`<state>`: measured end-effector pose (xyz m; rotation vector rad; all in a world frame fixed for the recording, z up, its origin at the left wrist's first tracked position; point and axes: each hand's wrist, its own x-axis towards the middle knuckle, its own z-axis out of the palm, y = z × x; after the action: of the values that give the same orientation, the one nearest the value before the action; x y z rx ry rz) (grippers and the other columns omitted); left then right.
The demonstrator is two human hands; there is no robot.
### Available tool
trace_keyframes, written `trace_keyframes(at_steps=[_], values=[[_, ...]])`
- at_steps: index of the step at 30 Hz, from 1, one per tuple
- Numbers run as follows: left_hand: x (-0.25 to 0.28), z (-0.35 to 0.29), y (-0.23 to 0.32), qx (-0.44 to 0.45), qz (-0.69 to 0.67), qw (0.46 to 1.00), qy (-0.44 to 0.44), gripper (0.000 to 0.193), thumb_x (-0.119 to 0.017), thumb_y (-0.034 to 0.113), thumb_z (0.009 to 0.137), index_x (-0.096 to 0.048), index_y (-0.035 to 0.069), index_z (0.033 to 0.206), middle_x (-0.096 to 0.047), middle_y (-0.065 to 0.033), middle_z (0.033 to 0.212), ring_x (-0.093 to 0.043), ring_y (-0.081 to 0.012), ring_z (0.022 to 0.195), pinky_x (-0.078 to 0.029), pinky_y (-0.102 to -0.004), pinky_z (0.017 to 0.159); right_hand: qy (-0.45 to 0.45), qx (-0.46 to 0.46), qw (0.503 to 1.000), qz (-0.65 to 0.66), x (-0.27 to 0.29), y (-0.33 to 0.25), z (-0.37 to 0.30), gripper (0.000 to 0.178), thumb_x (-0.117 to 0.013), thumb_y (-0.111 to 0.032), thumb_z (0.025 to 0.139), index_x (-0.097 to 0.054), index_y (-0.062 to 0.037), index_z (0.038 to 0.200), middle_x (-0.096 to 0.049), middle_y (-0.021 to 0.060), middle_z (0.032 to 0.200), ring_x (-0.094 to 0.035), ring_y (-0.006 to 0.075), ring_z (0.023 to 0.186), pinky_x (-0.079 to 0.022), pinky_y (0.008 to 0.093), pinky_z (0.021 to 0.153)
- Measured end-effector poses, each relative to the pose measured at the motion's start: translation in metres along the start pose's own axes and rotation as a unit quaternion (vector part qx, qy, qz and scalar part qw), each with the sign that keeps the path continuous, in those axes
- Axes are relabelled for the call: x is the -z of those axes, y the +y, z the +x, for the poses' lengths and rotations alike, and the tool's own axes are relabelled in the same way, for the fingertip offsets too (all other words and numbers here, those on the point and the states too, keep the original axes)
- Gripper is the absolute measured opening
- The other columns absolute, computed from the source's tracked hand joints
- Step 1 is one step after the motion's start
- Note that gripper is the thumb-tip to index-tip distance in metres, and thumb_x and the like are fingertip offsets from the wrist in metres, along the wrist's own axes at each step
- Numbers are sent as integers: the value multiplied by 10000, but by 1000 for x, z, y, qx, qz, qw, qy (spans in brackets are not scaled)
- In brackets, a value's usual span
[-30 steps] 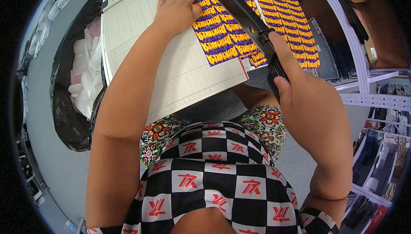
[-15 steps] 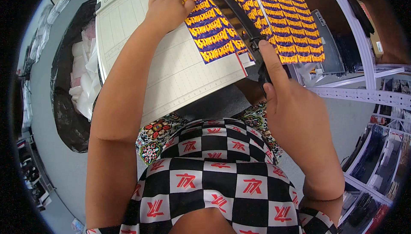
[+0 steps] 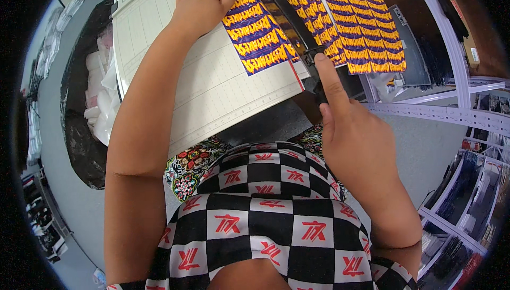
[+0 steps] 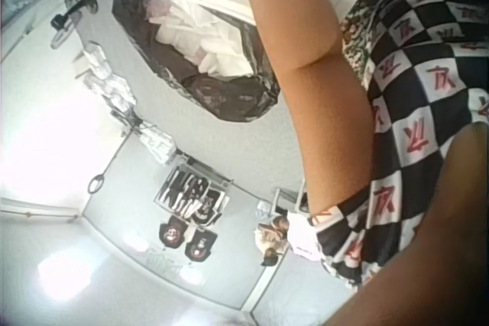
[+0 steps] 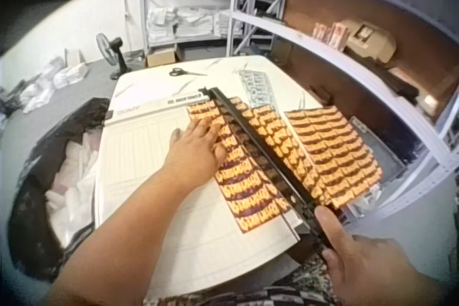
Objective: The person uses a manual paper cutter to slice a large sheet of purple and yellow stickers into individual units. They align the sheet on the cutting mat, press down the lever to cut, and then remove the cut strips to repeat the process.
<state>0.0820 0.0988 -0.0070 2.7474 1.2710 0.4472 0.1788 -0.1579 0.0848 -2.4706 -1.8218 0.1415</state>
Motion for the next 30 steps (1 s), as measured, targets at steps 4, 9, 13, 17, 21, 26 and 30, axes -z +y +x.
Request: trace_keyframes(at_steps=[4, 9, 13, 17, 21, 26, 30], values=[[4, -2, 5, 2, 4, 1000, -9, 494, -326, 275, 851, -378, 44, 1285, -305, -140, 1370, -231, -261, 1296, -219, -481, 1020, 0, -11, 1000, -2, -7, 3, -1, 581, -509, -112, 814, -271, -190, 1339, -572, 131, 665, -575, 312, 586, -445, 417, 532], [-1, 1, 1, 6, 17, 1000, -18, 492, -314, 274, 858, -371, 42, 1289, -297, -139, 1375, -225, -259, 1299, -212, -474, 1027, -1, -16, 1000, 21, -11, 4, -1, 576, -510, -114, 817, -275, -190, 1337, -579, 142, 724, -577, 326, 622, -449, 418, 548], [1, 0, 2, 0, 14, 1000, -11, 492, -305, 277, 862, -368, 46, 1292, -298, -140, 1374, -231, -258, 1297, -215, -475, 1027, -34, -45, 998, 30, -11, 3, 0, 523, -473, -106, 852, -288, -184, 1335, -589, 189, 965, -568, 395, 760, -448, 424, 604], [10, -3, 6, 1, 12, 1000, -22, 493, -299, 281, 865, -365, 45, 1293, -298, -140, 1375, -235, -258, 1295, -217, -478, 1025, -29, -44, 998, 32, -16, 5, -1, 531, -477, -108, 850, -283, -187, 1337, -590, 191, 949, -568, 400, 744, -444, 436, 597], [8, -3, 6, -1, 4, 1000, -15, 496, -302, 282, 864, -363, 44, 1294, -299, -141, 1374, -233, -258, 1297, -219, -481, 1023, -21, -40, 998, 37, -19, 5, -1, 532, -478, -108, 849, -283, -189, 1337, -589, 194, 944, -567, 401, 744, -442, 444, 597], [-4, 1, 0, -2, 28, 1000, -6, 497, -304, 276, 860, -359, 45, 1297, -302, -144, 1372, -235, -262, 1295, -221, -483, 1020, -21, -36, 998, 36, -21, 6, -2, 536, -479, -107, 846, -282, -189, 1338, -573, 179, 1022, -567, 402, 763, -451, 443, 614], [-2, 2, 1, 0, 27, 1000, -14, 497, -304, 272, 858, -357, 44, 1297, -300, -145, 1373, -234, -266, 1295, -220, -484, 1020, -26, -42, 998, 31, -25, 8, -1, 533, -476, -105, 845, -284, -184, 1336, -552, 163, 1089, -563, 403, 796, -455, 437, 638]])
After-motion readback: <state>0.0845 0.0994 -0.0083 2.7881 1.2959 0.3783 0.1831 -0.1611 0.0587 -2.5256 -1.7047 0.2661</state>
